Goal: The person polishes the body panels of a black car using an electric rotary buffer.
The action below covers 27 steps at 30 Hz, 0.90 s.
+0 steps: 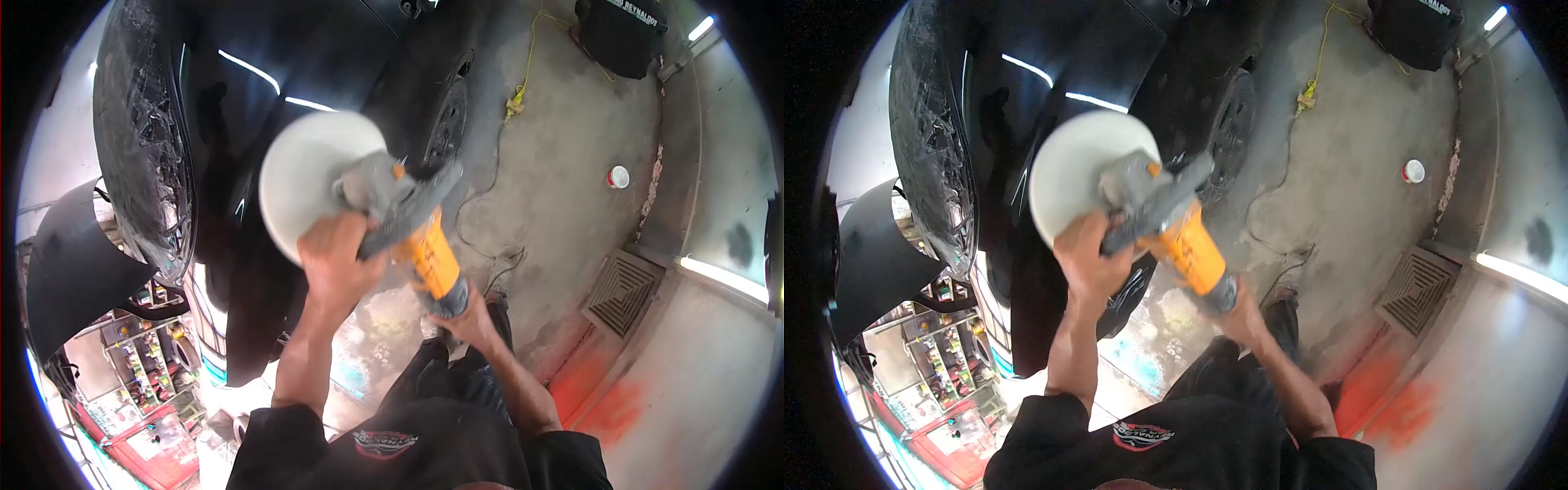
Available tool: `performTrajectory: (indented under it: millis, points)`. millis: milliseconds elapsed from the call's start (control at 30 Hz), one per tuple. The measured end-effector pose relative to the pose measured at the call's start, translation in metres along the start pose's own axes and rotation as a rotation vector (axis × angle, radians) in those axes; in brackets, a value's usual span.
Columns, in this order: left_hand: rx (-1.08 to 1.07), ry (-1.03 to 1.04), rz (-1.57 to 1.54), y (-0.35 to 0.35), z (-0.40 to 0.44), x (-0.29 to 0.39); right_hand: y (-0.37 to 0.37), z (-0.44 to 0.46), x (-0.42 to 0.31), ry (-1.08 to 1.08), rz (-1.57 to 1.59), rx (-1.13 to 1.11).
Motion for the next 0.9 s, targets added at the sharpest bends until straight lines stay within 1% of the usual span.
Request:
performTrajectory:
  millis: [33,100,200,300,400,500,533,633,667,767,800,900]
  points:
    - [-0.026,-0.007,0.008,-0.004,-0.019,0.004,0.019,-0.012,0.019,-0.047,0.046,0.005]
    - [-0.106,0.004,-0.033,-0.003,-0.040,0.009,0.043,-0.035,0.036,-0.052,0.215,-0.015]
    - [-0.189,0.003,-0.053,0.024,-0.044,0.012,0.060,-0.052,0.066,0.057,0.287,-0.104]
    - [-0.248,-0.025,-0.034,0.066,-0.032,-0.002,0.051,-0.045,0.076,0.102,0.280,-0.065]
    - [-0.264,-0.038,-0.027,0.113,-0.007,-0.013,0.023,-0.016,0.077,0.313,0.420,-0.124]
    - [-0.301,-0.068,-0.013,0.161,0.026,-0.026,0.004,0.020,0.092,0.190,0.430,-0.017]
    - [-0.316,-0.068,0.000,0.174,0.038,-0.029,-0.004,0.032,0.087,0.165,0.444,0.017]
    - [-0.304,-0.038,0.009,0.205,0.069,-0.033,-0.028,0.066,0.083,0.216,0.494,0.003]
    - [-0.291,-0.023,0.008,0.211,0.075,-0.033,-0.030,0.075,0.081,0.132,0.440,0.059]
    - [-0.259,-0.016,-0.058,0.224,0.088,-0.038,-0.038,0.095,0.079,0.216,0.545,0.013]
    - [-0.286,-0.026,-0.045,0.224,0.087,-0.038,-0.033,0.097,0.085,0.184,0.565,0.044]
    - [-0.332,-0.018,0.009,0.219,0.060,-0.034,-0.009,0.084,0.125,0.102,0.487,0.088]
Point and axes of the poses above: each hand's wrist, its own z-axis towards the middle knuckle, its own y-axis out of the palm, x = y × z, the point moved 1 cm from there along z, towards the middle knuckle, and after that the axes turned 6 degrees about -z, right-handed, at the moved point
